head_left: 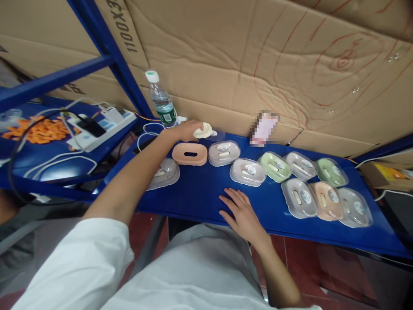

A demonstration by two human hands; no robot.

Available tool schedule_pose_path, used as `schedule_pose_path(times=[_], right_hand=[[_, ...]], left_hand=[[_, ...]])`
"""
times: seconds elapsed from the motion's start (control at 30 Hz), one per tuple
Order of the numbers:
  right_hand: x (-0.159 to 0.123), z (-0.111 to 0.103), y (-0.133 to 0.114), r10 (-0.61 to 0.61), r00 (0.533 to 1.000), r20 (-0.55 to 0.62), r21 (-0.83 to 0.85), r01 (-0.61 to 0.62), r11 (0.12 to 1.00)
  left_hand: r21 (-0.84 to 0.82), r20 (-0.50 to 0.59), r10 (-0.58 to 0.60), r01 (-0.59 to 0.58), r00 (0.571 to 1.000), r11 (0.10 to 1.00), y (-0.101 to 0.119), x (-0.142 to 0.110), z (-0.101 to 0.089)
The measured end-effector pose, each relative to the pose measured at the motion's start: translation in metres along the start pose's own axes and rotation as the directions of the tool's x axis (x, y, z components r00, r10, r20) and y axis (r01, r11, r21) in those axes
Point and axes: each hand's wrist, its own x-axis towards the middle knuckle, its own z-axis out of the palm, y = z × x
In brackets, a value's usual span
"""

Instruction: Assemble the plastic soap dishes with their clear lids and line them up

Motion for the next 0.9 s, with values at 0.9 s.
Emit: schedule_pose_path(times=[0.9], right_hand=[[-0.003, 0.002, 0.006, 0.010, 0.990, -0.139, 0.008, -0.009, 1.000]], left_hand=[[-0.173, -0.196, 0.368, -0.401, 0.909, 0.899, 0.162, -0.191, 0.082]])
